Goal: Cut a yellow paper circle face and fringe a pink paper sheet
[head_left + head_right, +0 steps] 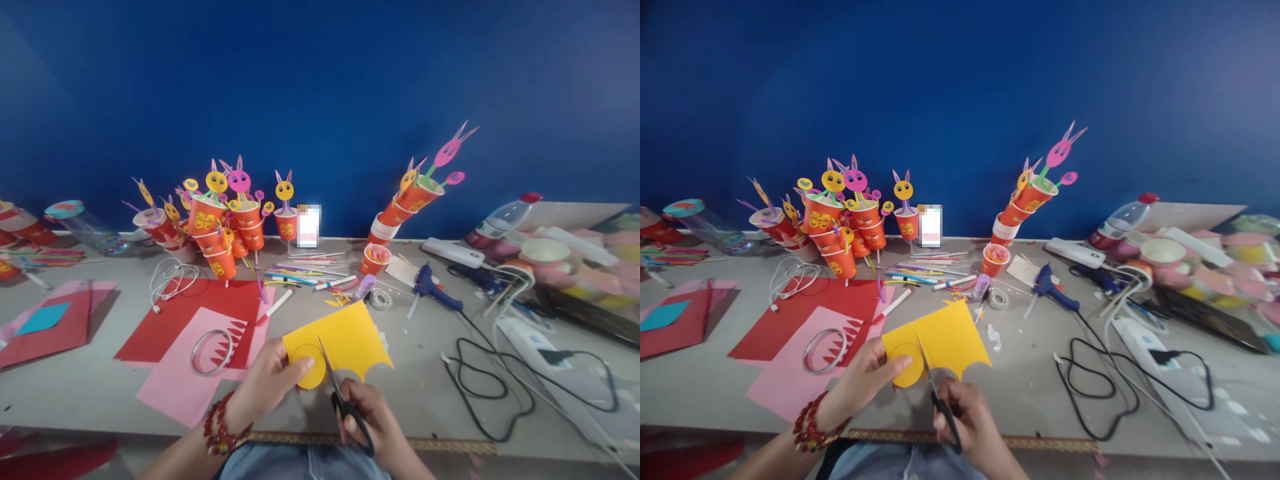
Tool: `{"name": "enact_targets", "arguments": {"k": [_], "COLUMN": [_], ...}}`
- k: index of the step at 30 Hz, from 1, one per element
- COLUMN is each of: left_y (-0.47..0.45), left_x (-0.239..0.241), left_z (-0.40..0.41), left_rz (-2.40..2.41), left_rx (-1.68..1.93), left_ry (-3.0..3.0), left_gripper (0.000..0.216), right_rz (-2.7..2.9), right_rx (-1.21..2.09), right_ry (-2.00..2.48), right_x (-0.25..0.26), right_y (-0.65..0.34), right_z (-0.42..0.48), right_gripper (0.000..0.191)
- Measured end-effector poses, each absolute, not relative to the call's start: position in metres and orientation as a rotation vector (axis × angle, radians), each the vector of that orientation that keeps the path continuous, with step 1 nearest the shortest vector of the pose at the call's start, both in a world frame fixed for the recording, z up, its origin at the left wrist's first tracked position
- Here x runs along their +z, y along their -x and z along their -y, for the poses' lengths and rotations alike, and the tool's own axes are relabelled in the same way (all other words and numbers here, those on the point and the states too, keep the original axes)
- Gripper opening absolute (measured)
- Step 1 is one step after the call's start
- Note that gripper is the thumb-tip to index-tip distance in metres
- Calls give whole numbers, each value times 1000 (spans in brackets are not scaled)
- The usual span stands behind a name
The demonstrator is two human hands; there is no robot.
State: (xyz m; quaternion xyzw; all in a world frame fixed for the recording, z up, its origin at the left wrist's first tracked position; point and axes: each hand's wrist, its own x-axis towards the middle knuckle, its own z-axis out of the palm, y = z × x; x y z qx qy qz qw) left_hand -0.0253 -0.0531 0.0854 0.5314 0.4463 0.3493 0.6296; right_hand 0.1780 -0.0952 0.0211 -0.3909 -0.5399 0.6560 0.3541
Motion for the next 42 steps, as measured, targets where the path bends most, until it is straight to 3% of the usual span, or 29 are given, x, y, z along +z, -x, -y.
{"name": "enact_targets", "arguments": {"k": [42], "left_y": [34], "left_x": [89], "left_z": [46], "left_rz": [-975], "left_rx": [732], "left_ry": [-1288], "left_gripper": [30], "right_rz": [1369], "right_rx": [1672], "right_ry": [1023], "right_x": [12], "right_y": [-181], "right_z": [94], "right_gripper": [60]}}
